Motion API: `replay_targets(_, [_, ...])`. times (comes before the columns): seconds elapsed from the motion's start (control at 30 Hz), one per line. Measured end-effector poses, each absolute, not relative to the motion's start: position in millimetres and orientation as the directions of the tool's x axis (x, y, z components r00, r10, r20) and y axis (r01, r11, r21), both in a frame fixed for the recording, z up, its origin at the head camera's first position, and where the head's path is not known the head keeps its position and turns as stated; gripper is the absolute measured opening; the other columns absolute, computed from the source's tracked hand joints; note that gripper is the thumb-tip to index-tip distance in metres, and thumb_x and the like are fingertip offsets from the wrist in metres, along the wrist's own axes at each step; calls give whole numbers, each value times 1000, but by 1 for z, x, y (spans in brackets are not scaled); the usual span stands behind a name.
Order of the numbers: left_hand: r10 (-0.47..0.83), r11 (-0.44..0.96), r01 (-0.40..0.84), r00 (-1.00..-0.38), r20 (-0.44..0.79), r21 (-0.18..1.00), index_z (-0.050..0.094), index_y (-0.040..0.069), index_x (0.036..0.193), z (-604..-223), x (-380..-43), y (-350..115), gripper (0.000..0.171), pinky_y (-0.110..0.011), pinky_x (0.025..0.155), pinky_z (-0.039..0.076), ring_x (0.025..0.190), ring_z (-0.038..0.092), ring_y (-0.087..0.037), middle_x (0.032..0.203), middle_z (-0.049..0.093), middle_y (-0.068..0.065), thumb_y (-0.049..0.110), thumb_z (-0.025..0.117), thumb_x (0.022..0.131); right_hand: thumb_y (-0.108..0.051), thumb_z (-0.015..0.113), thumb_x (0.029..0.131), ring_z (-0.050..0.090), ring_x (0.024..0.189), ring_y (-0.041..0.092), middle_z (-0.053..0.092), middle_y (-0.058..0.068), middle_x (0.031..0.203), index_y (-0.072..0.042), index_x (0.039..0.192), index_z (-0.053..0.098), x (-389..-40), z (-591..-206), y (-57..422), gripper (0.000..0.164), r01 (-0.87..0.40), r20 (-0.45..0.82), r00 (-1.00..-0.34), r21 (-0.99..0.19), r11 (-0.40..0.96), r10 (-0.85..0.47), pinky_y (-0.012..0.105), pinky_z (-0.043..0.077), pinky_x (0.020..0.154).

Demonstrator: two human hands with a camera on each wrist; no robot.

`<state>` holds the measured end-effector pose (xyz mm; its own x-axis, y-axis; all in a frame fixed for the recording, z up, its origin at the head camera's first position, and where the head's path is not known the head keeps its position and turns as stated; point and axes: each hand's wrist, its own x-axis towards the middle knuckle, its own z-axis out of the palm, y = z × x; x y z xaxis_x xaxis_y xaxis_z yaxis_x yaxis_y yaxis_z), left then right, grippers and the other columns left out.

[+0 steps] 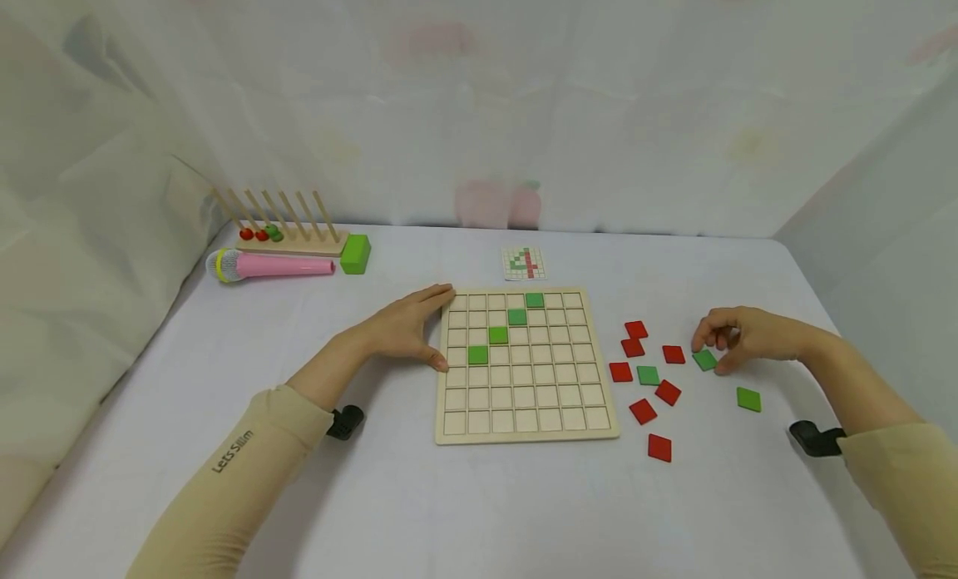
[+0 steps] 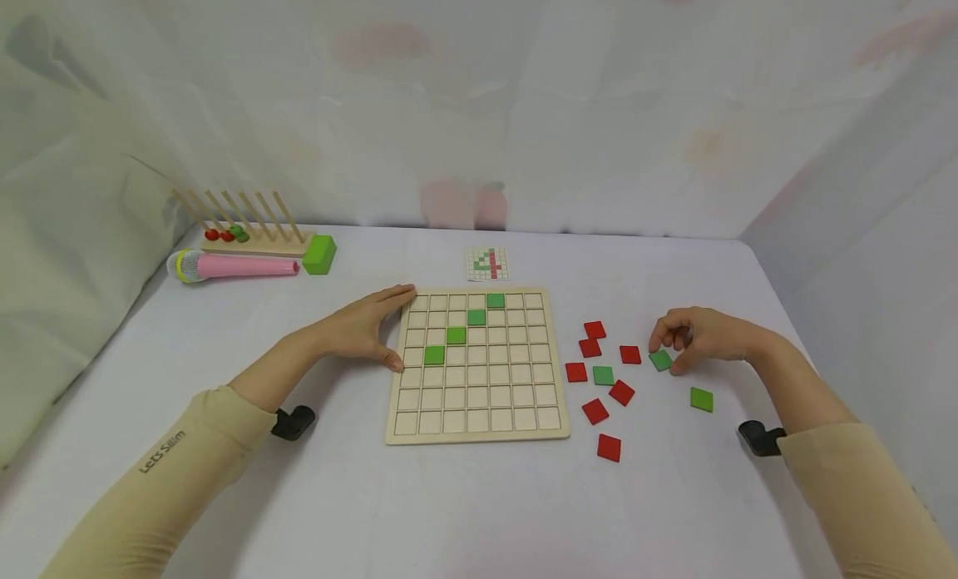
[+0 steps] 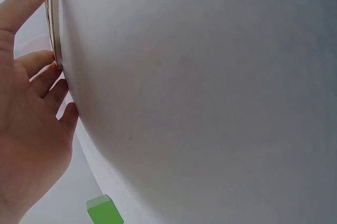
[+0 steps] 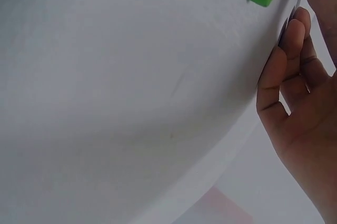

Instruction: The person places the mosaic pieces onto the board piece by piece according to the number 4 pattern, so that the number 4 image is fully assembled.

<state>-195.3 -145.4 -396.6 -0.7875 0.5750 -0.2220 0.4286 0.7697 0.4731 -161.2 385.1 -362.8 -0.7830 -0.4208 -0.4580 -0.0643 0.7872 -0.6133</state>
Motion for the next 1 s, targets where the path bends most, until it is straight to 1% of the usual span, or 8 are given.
replay_targets(0.17, [577,769,431,-786,-222,472,21,9,158,-396,-196,-145,126,-50,127,21,156,15,-30,168,17,-7,57,87,63,-13,81,74,49,86,13,53,4,91,-12,101,68,-160,-361,383,30,-76,-455,-788,-597,799,-415,22,48,67])
replay_targets(0.33, [583,766,439,-783,-218,469,21,8,158,-396,-196,-145,126,-50,126,22,156,16,-32,168,17,-9,56,87,63,-9,79,75,50,84,12,54,4,89,-10,98,65,-159,-360,382,28,-87,-451,-789,-590,803,-417,22,47,67])
replay_targets(0.47, [582,766,439,-784,-216,471,21,8,158,-396,-196,-145,125,-51,126,22,156,17,-33,168,17,-9,56,88,63,-9,78,75,50,83,11,54,5,90,-11,95,62,-159,-360,381,26,-98,-446,-795,-574,813,-410,23,45,67])
replay_targets(0.67, [578,769,437,-787,-215,466,21,9,158,-396,-196,-145,125,-52,126,23,156,18,-33,168,17,-8,55,88,63,-9,79,75,54,81,10,59,3,88,-12,86,61,-161,-361,378,21,-130,-412,-830,-514,848,-376,23,47,68])
replay_targets(0.83, [577,771,435,-787,-219,466,21,9,158,-396,-196,-145,125,-52,126,22,156,17,-33,168,16,-8,55,88,63,-10,78,78,55,78,7,62,0,84,-11,79,60,-166,-357,375,17,-144,-393,-837,-515,845,-382,22,47,69])
replay_targets(1.0, [579,770,437,-785,-220,465,21,9,158,-396,-196,-145,125,-52,126,21,156,16,-33,168,16,-8,56,87,63,-12,75,82,56,79,9,63,0,83,-11,84,62,-170,-349,369,14,-142,-395,-831,-530,836,-392,23,47,69])
